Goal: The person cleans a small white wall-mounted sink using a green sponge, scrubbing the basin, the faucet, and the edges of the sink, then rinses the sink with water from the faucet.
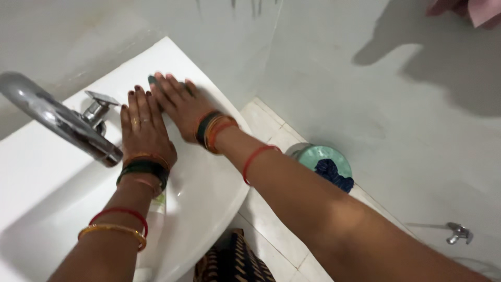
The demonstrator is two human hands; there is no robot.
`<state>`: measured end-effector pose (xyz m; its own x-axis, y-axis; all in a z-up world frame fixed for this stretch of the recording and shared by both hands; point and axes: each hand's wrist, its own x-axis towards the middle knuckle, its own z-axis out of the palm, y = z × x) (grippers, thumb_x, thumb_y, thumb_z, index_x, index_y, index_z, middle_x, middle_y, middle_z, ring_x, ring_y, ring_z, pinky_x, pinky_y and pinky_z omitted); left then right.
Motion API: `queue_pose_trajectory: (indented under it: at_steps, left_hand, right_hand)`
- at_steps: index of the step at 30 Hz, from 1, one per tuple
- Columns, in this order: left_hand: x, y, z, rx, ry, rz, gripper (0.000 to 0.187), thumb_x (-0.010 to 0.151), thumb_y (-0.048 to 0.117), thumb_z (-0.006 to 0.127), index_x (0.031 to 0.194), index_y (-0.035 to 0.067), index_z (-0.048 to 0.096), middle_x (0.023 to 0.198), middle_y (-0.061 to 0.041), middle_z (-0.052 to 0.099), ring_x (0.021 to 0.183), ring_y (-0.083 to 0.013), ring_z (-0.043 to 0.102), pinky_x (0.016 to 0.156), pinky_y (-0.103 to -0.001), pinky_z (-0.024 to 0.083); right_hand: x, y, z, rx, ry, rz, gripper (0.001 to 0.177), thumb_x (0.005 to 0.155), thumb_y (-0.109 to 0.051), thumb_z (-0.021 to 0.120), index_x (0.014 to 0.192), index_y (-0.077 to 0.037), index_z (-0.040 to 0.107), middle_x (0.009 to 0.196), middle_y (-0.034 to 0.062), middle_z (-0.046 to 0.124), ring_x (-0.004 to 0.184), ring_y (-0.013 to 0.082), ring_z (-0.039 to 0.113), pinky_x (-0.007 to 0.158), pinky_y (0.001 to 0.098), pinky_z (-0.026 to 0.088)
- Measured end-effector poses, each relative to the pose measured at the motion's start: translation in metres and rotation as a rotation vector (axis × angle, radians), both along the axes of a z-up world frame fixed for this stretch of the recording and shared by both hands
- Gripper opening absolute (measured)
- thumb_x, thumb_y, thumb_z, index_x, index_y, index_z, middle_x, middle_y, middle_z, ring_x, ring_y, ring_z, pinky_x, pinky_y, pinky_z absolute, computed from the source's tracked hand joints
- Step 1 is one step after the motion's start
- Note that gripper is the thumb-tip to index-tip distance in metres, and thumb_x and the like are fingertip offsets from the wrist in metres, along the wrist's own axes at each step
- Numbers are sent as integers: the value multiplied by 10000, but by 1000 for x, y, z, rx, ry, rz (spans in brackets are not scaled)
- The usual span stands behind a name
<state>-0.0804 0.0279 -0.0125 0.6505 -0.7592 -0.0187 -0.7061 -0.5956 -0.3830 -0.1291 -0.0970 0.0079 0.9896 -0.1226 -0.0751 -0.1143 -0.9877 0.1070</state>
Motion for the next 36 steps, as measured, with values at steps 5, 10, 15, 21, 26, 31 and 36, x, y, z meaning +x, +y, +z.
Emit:
queue_pose_trajectory:
  at_steps: [5, 10, 15, 21, 26, 31, 36]
  left_hand:
    - [5, 6, -5, -54, -42, 9, 989, 891, 333, 560, 1618, -60, 16, 1674, -267, -2, 1539, -374, -36, 1204, -477, 21]
    - [-8, 29, 5, -8, 69, 70, 1030, 893, 409, 579, 1594, -91, 16, 1671, -275, -29, 1547, -393, -62, 1220, -486, 9]
    - [-15, 27, 10, -46, 111, 122, 1050, 893, 458, 585, 1604, -65, 16, 1686, -252, -20, 1552, -369, -60, 1225, -486, -2]
    - [-20, 45, 14, -168, 198, 91, 1044, 883, 453, 633, 1596, -68, 75, 1673, -243, 44, 1555, -373, -8, 1249, -485, 12]
    - [-24, 61, 13, -314, 329, 133, 1038, 863, 365, 669, 1612, -40, 76, 1666, -216, 130, 1568, -311, 68, 1269, -464, 45]
    - [-24, 96, 4, -259, 277, 139, 991, 858, 340, 688, 1582, -10, 109, 1650, -224, 124, 1553, -352, 65, 1234, -470, 75]
    - [-22, 128, 9, -360, 360, 238, 1250, 611, 367, 828, 1575, -19, 132, 1650, -200, 134, 1547, -335, 80, 1238, -462, 118]
  right_hand:
    - [33, 10, 6, -29, 42, -82, 826, 952, -90, 487, 1616, -65, -5, 1691, 180, -98, 1570, 319, -31, 1268, 505, 83]
    - [16, 32, -3, -14, 59, -15, 859, 957, -104, 518, 1627, -44, -16, 1706, 185, -95, 1590, 335, -35, 1280, 499, 87]
    - [46, 27, 13, -11, 45, -23, 853, 981, -210, 539, 1618, -96, -16, 1693, 189, -101, 1579, 333, -19, 1269, 525, 100]
    - [28, 29, 11, 45, 34, 83, 993, 847, -153, 697, 1636, -219, 98, 1741, 132, -52, 1588, 318, 12, 1288, 465, 121]
    - [14, 73, -23, 116, -190, -40, 958, 860, -250, 690, 1633, -132, 138, 1697, 129, 97, 1593, 307, 65, 1307, 504, 115]
    - [4, 105, -27, 133, -291, 53, 970, 814, -343, 675, 1565, -25, 150, 1670, 190, 100, 1573, 316, 79, 1283, 497, 101]
    - [-2, 138, -12, 326, -10, -32, 1085, 804, -272, 721, 1665, 4, 123, 1614, 221, 308, 1555, 342, 218, 1329, 419, 104]
